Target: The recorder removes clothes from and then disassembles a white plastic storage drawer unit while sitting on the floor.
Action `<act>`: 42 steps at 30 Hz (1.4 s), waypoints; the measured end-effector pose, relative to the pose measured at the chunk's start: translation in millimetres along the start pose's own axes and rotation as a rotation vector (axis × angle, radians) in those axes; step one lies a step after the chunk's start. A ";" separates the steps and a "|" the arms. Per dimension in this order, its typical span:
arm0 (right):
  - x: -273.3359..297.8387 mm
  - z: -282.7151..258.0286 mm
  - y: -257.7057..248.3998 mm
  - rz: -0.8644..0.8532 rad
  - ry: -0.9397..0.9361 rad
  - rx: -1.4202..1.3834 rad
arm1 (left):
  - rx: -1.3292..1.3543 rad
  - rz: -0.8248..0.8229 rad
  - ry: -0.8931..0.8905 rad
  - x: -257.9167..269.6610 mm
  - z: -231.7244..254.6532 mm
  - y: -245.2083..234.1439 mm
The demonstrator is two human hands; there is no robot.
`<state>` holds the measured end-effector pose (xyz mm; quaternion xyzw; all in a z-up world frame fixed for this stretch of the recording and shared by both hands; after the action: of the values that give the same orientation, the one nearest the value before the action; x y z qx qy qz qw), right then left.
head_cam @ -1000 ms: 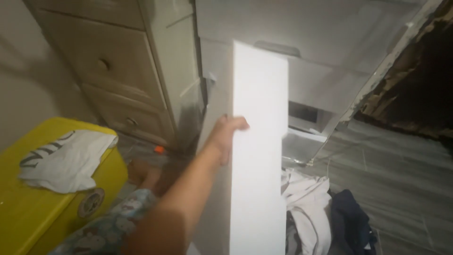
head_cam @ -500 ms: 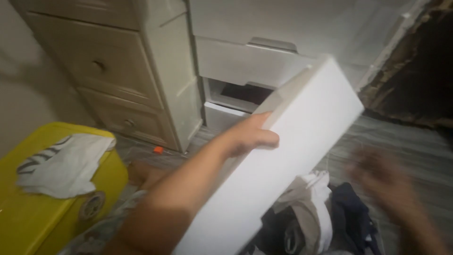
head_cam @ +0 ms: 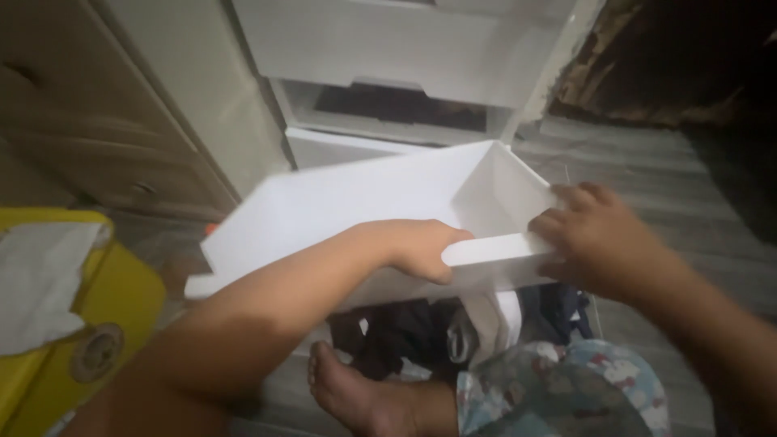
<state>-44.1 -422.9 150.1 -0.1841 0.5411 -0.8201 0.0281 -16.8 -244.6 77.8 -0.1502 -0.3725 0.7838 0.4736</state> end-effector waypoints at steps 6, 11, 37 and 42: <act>-31.0 2.0 51.5 0.029 -0.114 -0.106 | 0.019 -0.002 0.018 -24.5 -49.2 18.1; -41.4 4.7 23.2 -0.215 0.145 -0.235 | -0.079 0.131 -0.009 -11.2 -58.4 -12.2; -144.3 26.9 83.9 -0.227 0.261 -0.246 | 1.663 1.446 0.255 155.7 -291.9 35.4; -151.1 18.8 76.2 -0.047 0.182 -0.240 | 1.604 1.562 0.323 137.6 -265.5 22.6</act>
<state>91.1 -433.8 47.2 -0.1237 0.6310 -0.7633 -0.0622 55.4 -15.9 -102.4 -0.0940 0.4994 0.8492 -0.1436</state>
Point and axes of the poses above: each hand's wrist, its own x-axis away from the middle knuckle, its own y-axis out of the palm, z = x × y, the point moved 5 cm from there along -x, towards the middle knuckle, and after that the axes turned 8 degrees about y, right-handed, at the moved point
